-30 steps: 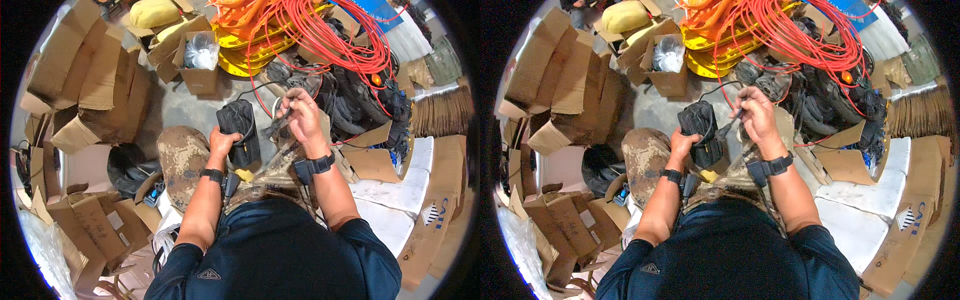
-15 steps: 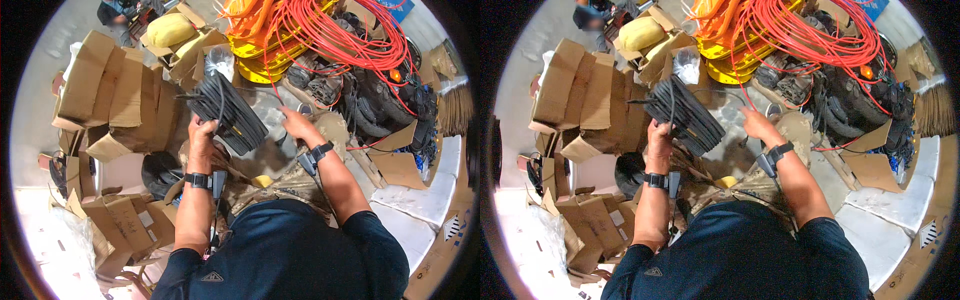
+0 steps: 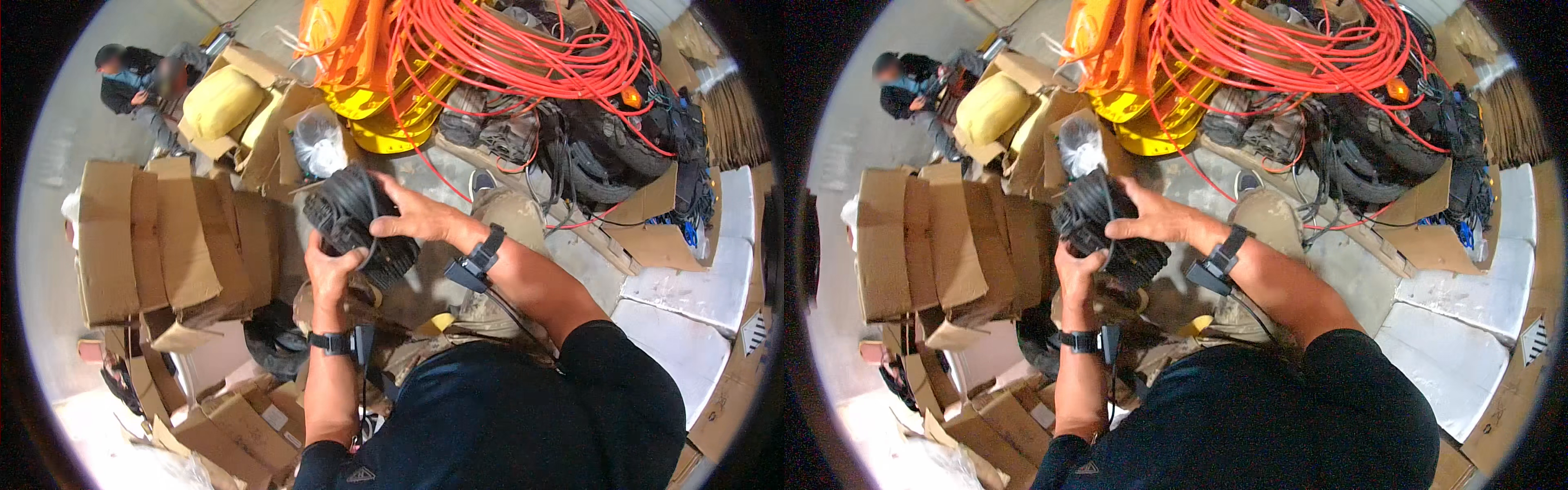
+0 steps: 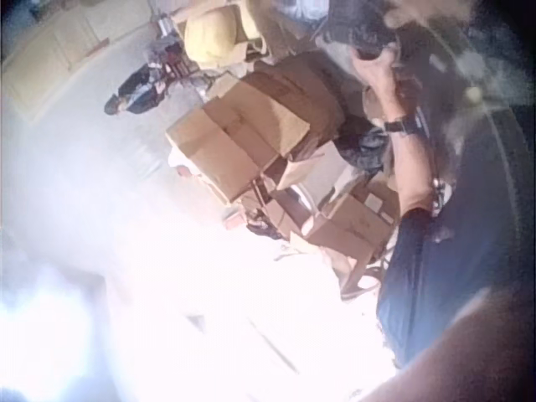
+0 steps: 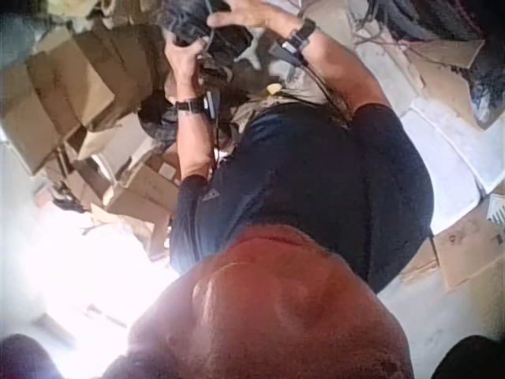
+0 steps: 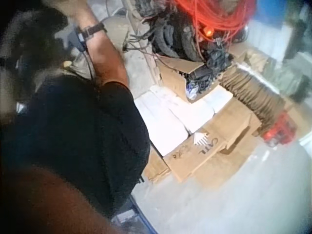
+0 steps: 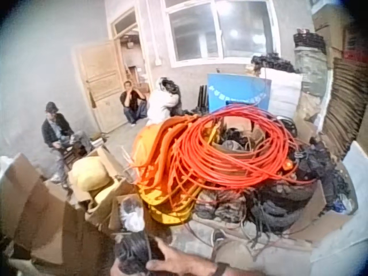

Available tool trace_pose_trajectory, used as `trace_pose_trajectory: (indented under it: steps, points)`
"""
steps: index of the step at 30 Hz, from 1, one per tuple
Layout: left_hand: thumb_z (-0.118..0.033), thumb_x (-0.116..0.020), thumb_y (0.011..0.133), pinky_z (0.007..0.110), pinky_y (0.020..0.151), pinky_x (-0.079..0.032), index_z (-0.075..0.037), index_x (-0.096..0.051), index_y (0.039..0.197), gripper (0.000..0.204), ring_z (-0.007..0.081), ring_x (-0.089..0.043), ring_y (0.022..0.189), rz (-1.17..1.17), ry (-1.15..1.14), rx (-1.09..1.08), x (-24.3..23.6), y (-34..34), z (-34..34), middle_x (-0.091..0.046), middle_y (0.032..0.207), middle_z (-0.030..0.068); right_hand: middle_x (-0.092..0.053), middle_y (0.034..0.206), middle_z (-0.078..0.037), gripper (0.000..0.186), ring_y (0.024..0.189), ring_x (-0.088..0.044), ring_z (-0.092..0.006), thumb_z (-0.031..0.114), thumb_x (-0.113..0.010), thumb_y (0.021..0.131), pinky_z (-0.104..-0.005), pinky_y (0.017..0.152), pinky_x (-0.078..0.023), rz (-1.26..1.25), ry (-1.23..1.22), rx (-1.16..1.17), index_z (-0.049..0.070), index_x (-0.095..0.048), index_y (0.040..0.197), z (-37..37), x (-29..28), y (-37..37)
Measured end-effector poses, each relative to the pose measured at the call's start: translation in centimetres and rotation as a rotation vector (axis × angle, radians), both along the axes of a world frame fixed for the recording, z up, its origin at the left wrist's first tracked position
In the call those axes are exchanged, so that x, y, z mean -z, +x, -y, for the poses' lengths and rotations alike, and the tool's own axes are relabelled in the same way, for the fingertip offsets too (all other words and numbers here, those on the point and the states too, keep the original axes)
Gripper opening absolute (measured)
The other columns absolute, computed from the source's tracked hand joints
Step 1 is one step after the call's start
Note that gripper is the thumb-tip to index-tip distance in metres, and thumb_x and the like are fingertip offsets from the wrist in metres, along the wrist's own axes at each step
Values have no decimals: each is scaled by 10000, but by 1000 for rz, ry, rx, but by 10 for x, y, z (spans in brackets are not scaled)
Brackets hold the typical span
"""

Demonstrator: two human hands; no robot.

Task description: Wrapping a black electrical cable around a black metal heat sink component.

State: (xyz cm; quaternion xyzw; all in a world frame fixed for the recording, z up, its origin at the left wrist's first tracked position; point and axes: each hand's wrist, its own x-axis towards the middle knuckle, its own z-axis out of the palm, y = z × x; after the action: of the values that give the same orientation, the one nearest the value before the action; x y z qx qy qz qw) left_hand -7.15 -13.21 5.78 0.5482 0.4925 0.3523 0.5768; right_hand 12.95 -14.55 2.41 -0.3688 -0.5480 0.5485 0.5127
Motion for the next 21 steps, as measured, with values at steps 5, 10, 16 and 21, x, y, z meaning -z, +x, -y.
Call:
trace_pose_trajectory:
  steps: [5, 10, 16, 21]
  points:
    - [-7, -676, 622, 312, 834, -492, 8, -534, 1200, 595, 179, -608, 900, 9, -87, 23, 23, -14, -28, -624, 1045, 68, -412, 1365, -280, 986, 1299, -401, -330, 422, -734, 743, -371, 1101, -292, 128, 36, -53, -78, -219, 1418, -30, -5, 1]
    - [-61, -688, 639, 308, 842, -484, 20, -591, 1141, 518, 165, -605, 907, -264, -102, 12, 25, -16, -55, -637, 1041, 49, -393, 1364, -278, 927, 1305, -374, -370, 310, -721, 729, -413, 1108, -277, 362, 85, -43, -41, -213, 1420, -64, -6, -1]
    - [-31, -743, 579, 321, 808, -498, 12, -598, 1089, 531, 187, -619, 868, -382, -10, 79, 29, -5, -90, -653, 1000, 69, -387, 1355, -285, 903, 1298, -375, -375, 287, -697, 739, -419, 1103, -279, 378, 96, 3, -58, -201, 1409, -85, 3, 13]
    - [-36, -753, 537, 321, 820, -493, 15, -590, 1075, 565, 176, -607, 860, -273, 66, 103, 59, 9, -112, -640, 978, 55, -387, 1352, -275, 873, 1298, -378, -355, 261, -675, 737, -407, 1101, -281, 245, 137, 61, -65, -212, 1401, -101, 20, 26]
